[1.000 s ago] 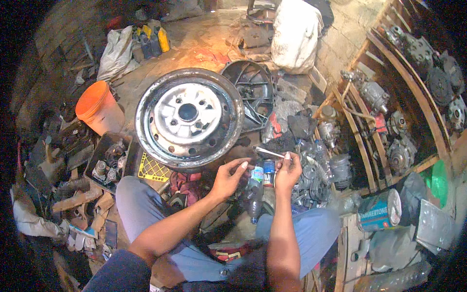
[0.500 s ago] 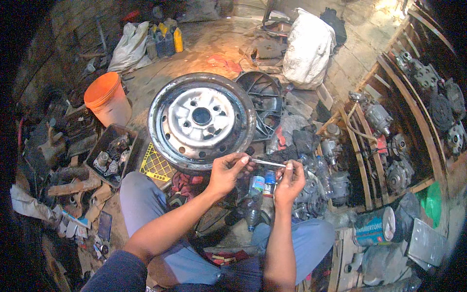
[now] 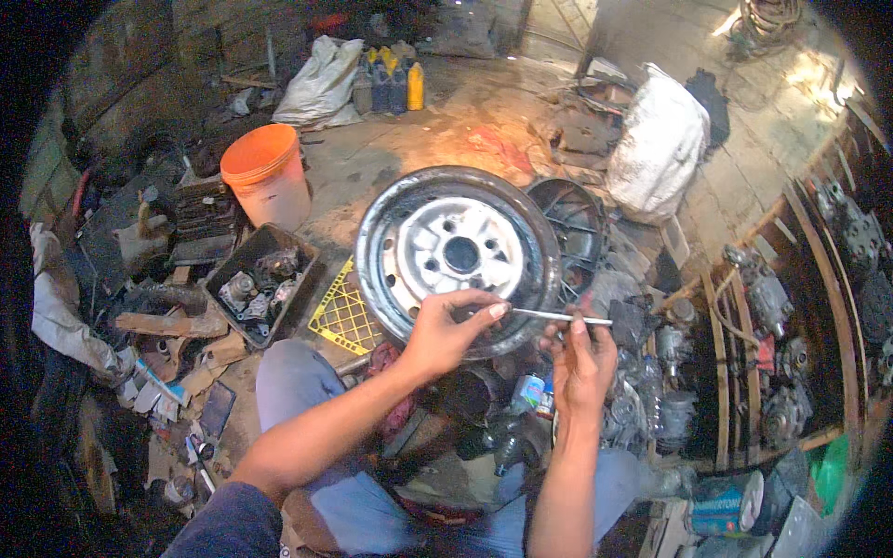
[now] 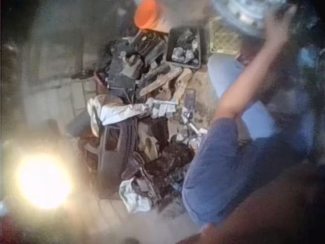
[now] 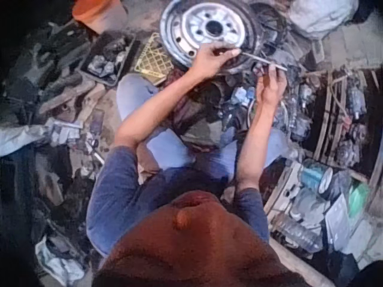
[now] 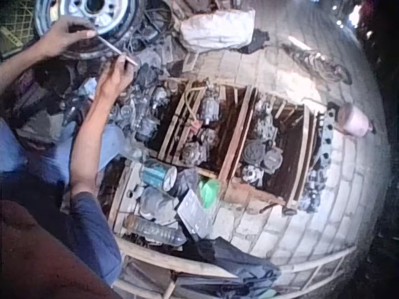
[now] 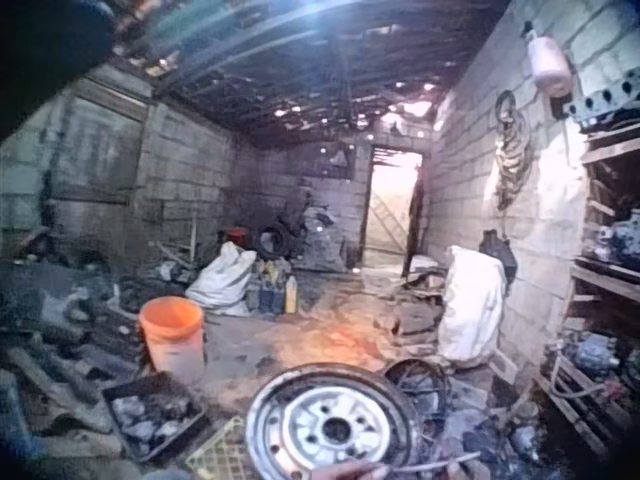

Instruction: The person pours liquid from one plastic bottle into another and then onto a metal wheel rim, subsequently using a small brush to apply the liquid around the edge of the rim.

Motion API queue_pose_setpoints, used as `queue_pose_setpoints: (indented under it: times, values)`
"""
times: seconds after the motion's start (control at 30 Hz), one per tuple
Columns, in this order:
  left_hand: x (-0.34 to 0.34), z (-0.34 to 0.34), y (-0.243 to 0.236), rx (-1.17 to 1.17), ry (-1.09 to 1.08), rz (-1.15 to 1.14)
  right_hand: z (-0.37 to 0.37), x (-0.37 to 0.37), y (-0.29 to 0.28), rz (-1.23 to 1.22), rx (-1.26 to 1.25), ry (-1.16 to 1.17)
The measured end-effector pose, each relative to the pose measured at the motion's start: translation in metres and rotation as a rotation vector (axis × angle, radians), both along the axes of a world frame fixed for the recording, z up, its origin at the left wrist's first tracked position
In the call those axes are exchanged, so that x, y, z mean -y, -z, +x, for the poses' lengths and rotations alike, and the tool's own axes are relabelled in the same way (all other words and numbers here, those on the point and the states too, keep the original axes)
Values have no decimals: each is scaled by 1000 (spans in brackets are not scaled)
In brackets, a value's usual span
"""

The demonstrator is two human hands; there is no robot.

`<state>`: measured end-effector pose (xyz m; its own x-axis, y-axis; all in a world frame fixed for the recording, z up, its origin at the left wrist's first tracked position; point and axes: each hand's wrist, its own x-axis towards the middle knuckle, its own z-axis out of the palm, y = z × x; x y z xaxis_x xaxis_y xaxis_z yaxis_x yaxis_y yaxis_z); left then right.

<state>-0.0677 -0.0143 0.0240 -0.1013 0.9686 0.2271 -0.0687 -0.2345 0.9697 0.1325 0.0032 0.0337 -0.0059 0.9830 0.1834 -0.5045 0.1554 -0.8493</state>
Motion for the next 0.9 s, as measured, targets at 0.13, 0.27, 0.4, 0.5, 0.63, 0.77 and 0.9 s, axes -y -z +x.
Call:
queue_pose_setpoints:
  times: [0.13,0.27,0.4,0.5,0.63,0.77,0.9]
  values:
    - [-34,-66,-24,-235,-17,131,-43,-41,-30,45,180,-115]
    - [-70,-145,-35,-165,-345,106,-87,-83,-53,122,499,-120]
    - [-86,-199,-16,123,-612,-74,-127,-122,-35,223,737,-137]
    - [-105,-217,6,-77,-619,-146,-156,-139,-15,279,876,-145]
    - [-118,-225,17,-160,-641,-169,-190,-152,-9,571,1049,-93]
    - [-134,-226,28,-226,-634,-156,-208,-172,-7,644,1188,-19]
    - [-141,-228,39,-250,-634,-196,-217,-160,-9,686,1184,-209]
